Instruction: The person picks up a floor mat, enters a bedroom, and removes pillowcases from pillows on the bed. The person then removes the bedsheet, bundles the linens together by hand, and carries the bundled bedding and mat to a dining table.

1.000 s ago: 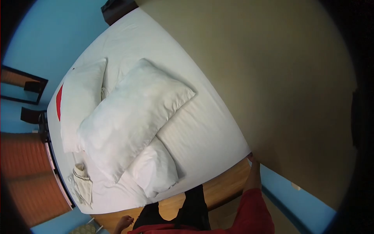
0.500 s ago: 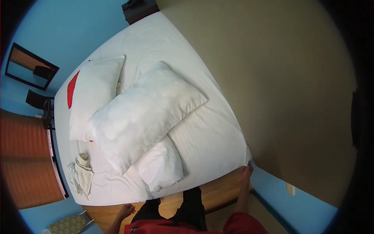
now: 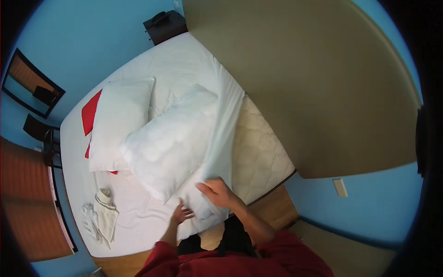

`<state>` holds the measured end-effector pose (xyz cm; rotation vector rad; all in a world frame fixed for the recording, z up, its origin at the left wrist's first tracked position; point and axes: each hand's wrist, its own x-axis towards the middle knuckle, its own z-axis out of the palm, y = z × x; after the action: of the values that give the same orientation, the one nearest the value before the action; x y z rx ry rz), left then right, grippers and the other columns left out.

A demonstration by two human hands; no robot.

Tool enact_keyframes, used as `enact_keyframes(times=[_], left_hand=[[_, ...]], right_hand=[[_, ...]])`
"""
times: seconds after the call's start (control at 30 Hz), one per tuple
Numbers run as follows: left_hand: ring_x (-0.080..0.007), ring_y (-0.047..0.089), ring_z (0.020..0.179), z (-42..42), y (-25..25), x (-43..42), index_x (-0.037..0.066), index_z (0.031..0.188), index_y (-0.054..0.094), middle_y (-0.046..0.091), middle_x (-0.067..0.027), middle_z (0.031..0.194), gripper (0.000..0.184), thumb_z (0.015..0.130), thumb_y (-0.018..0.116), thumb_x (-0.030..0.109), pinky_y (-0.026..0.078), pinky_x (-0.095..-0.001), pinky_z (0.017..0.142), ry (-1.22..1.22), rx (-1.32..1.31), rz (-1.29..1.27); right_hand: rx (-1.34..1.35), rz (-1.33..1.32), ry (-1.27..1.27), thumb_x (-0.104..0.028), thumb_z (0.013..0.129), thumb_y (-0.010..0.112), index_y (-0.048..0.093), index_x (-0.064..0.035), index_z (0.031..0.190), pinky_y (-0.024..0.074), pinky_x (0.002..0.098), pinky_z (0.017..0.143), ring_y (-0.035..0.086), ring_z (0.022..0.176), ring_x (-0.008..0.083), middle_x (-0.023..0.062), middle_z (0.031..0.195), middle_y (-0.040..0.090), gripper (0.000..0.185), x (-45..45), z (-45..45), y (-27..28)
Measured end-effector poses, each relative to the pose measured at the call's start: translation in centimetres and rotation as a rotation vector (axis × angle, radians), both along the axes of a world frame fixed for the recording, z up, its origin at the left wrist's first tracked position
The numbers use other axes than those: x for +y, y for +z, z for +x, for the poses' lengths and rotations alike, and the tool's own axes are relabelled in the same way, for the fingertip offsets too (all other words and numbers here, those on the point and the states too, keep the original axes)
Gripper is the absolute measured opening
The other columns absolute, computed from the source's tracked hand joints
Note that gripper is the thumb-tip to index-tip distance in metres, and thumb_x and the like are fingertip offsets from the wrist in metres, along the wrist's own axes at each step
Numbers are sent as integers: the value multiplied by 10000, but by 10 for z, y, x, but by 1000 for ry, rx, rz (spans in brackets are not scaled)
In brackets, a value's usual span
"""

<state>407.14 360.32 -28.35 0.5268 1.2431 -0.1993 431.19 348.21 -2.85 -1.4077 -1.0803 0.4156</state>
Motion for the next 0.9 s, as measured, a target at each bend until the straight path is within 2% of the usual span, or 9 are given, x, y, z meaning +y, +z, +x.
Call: enact_keyframes(times=[0.07, 0.13, 0.2, 0.3, 0.43, 0.53, 0.57, 0.7, 0.9], left_hand=[[-276, 557, 651, 29, -21, -9, 7, 969, 515, 564, -127, 775, 546, 701, 608, 474, 483, -463, 639, -84, -29, 140], [-259, 563, 758, 46, -26, -16, -87, 990, 468, 565, -141, 865, 482, 664, 695, 186, 475, -414, 597, 337, -6, 193], [-232, 554, 817, 45, 39, 10, -79, 966, 501, 578, -154, 901, 373, 666, 655, 81, 454, -315, 681, 234, -337, 365], [-202, 555, 825, -10, 98, 64, -66, 979, 520, 594, -120, 898, 358, 702, 625, 133, 435, -301, 736, -33, -435, 712], [-140, 544, 815, -121, 142, 131, -17, 991, 540, 600, -90, 897, 325, 722, 628, 144, 431, -269, 747, -269, -382, 970], [-104, 530, 737, -213, 81, 207, 17, 957, 520, 590, -49, 830, 313, 721, 646, 182, 448, -260, 630, -425, -421, 1056], [-98, 515, 680, -234, 72, 236, 39, 958, 491, 576, -35, 780, 335, 723, 646, 222, 428, -245, 575, -398, -285, 734], [-98, 465, 547, -230, 38, 328, 35, 876, 468, 503, -30, 652, 440, 705, 630, 406, 390, -238, 449, -170, 119, 826], [-184, 556, 797, -82, 49, 296, 40, 1069, 421, 559, -113, 915, 543, 787, 468, 502, 470, -319, 637, 14, -250, 345]], right_hand=[[48, -197, 72, -154, 819, 488, 402, 12, 551, 290, 348, 424, 330, 409, 222, 170, 478, 357, 327, 42, -10, 11], [-8, -393, 120, -185, 817, 489, 437, 24, 580, 326, 350, 442, 408, 422, 249, 181, 517, 414, 320, 62, -19, -47], [-311, -651, 74, -186, 775, 504, 559, 17, 700, 403, 399, 570, 530, 643, 351, 198, 687, 550, 224, 31, -40, -76], [-28, -735, 10, -141, 806, 481, 551, 6, 722, 408, 277, 511, 514, 536, 135, 83, 590, 541, 183, -17, -97, -87], [178, -892, -84, -154, 820, 477, 529, 1, 855, 420, 252, 493, 513, 543, 108, 46, 586, 517, 168, -53, -172, -90], [306, -912, -155, -166, 819, 493, 484, -4, 980, 434, 255, 504, 530, 567, 115, 71, 678, 533, 228, -43, -191, -87], [306, -890, -165, -173, 817, 504, 465, -8, 1011, 437, 261, 510, 534, 574, 118, 83, 721, 539, 257, -32, -193, -86], [402, -818, -179, -210, 815, 528, 361, -27, 1138, 450, 259, 525, 548, 624, 138, 104, 856, 520, 408, 26, -158, -109], [1321, -524, -281, -588, 703, 518, 205, 13, 1235, 394, 441, 816, 472, 975, 273, 188, 1132, 416, 861, 109, -69, -177]])
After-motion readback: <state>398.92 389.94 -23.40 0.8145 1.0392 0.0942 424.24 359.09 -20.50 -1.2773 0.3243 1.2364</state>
